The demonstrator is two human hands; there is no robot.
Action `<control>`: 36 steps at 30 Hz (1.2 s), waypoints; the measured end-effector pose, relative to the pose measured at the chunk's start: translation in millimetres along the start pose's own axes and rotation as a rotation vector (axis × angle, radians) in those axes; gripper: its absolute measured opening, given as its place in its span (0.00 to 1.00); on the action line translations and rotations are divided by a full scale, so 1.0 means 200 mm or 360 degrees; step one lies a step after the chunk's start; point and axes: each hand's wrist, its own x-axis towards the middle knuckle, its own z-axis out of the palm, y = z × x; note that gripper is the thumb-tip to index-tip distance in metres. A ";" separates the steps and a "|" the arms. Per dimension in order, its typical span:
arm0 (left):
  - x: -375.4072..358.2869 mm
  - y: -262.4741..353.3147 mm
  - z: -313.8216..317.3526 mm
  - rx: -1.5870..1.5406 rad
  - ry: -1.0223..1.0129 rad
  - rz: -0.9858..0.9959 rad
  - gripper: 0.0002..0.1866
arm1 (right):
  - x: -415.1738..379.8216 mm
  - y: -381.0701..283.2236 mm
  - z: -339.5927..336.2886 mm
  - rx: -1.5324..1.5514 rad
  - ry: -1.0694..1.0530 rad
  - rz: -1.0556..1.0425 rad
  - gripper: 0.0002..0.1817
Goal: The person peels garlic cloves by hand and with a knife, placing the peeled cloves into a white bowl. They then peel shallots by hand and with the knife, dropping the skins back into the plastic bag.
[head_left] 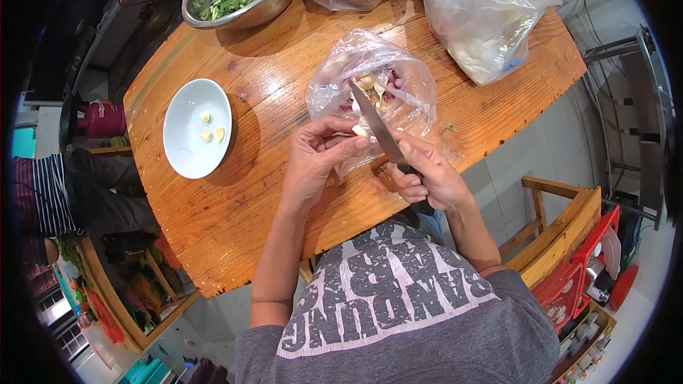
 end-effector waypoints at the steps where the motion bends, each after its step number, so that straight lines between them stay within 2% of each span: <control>1: 0.00 0.00 0.00 -0.0091 -0.0036 0.0010 0.10 | 0.00 0.00 0.00 0.0120 -0.0056 0.0045 0.25; 3: 0.01 -0.01 0.01 -0.0273 -0.0104 0.0034 0.10 | 0.00 0.00 -0.02 0.0359 -0.0172 0.0137 0.27; 6: 0.01 -0.03 -0.01 -0.0364 -0.0084 0.0032 0.09 | 0.02 0.00 -0.03 0.0466 -0.0273 0.0167 0.27; 9: 0.00 -0.02 -0.02 -0.0249 -0.0044 -0.0102 0.10 | 0.00 -0.03 0.04 0.0012 -0.0218 0.0062 0.27; 13: 0.01 -0.03 -0.02 -0.0250 -0.0130 0.0038 0.11 | 0.00 -0.02 0.04 -0.0280 -0.0159 -0.0084 0.27; 21: 0.01 0.00 0.00 -0.0211 -0.0169 0.0115 0.11 | -0.01 0.00 0.02 -0.0419 -0.0057 -0.0126 0.25; 25: 0.01 0.00 0.00 -0.0201 -0.0120 0.0033 0.11 | 0.00 -0.01 0.02 -0.0640 -0.0018 -0.0198 0.24; 31: 0.01 -0.02 0.01 -0.0140 -0.0082 0.0055 0.12 | -0.01 -0.02 0.02 -0.0413 -0.0030 -0.0113 0.24; 36: 0.00 -0.02 0.01 -0.0134 -0.0055 0.0052 0.13 | -0.01 -0.01 0.03 -0.0525 -0.0033 -0.0209 0.24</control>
